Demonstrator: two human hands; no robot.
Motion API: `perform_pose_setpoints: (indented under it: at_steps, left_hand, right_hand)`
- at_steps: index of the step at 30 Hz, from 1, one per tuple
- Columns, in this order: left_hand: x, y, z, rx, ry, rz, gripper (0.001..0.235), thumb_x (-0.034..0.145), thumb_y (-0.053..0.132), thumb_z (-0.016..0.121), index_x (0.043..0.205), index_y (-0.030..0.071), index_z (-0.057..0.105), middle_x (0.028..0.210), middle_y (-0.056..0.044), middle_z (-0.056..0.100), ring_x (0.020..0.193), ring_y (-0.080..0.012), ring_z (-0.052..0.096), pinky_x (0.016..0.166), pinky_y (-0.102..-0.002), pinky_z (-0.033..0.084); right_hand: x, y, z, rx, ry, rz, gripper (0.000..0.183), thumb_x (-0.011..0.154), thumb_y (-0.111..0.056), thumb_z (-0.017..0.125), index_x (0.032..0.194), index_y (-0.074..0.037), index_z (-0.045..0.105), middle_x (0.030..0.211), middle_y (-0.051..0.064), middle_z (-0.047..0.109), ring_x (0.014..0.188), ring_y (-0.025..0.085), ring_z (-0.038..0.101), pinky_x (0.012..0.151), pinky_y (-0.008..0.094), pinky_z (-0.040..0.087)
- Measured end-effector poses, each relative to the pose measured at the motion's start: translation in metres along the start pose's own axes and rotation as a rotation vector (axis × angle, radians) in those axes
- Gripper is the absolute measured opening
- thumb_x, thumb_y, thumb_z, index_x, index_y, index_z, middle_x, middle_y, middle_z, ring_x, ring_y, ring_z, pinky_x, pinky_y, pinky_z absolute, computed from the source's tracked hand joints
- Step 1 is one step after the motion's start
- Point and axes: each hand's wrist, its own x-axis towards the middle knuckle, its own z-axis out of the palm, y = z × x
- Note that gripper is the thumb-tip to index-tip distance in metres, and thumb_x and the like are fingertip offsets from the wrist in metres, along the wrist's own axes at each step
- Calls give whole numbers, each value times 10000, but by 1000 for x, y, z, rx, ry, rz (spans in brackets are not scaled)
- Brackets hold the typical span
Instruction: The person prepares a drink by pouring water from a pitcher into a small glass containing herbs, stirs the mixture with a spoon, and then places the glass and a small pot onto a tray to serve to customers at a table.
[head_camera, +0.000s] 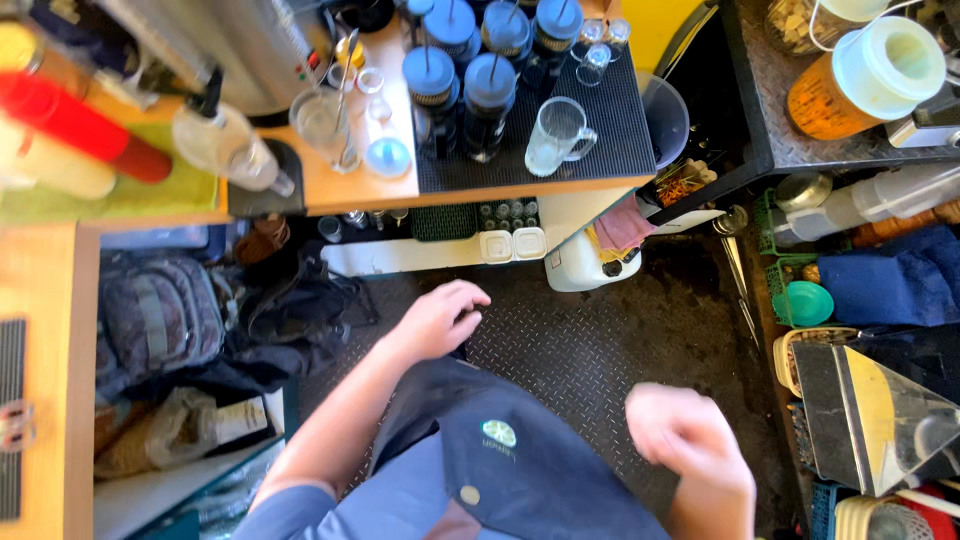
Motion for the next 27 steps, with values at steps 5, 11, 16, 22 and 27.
perform_pose_setpoints:
  at_steps: [5,11,16,22,27]
  left_hand:
    - [105,-59,-24,84,0,164,224,901,140,681,1118,82,669,1106,-134,682,1068,-337,641,902,-426,532]
    - [190,-107,-30,18,-23,10,158,934,180,665,1066,99,691,997,-99,697,909,-287,694,779,-397,557]
    - [205,-114,-24,39,105,-79,128,922,191,673,1005,97,696,915,-85,685,795,-277,702,688,-387,553]
    - [213,-94,-6,171,308,-175,116,886,222,695,856,110,694,819,-71,686,752,-294,689,633,-417,534]
    - [224,-85,8,314,374,-324,193,857,283,722,770,119,671,734,-50,668,705,-288,675,593,-434,514]
  right_hand:
    - [115,38,-14,-275,226,185,77,888,-93,708,894,-16,713,856,49,705,794,139,661,716,276,528]
    - [207,58,-51,-369,227,156,118,896,-116,704,975,-28,709,975,50,708,928,165,685,829,294,533]
    - [243,88,-123,-502,233,72,125,881,-128,723,973,-44,714,1046,57,724,1010,204,696,896,319,537]
    - [314,119,-213,-776,149,19,164,909,-151,684,1036,-61,736,1135,74,708,1100,258,663,929,358,528]
    - [368,45,-288,-880,-88,113,268,808,-189,756,1066,-121,759,979,78,760,895,250,735,812,377,576]
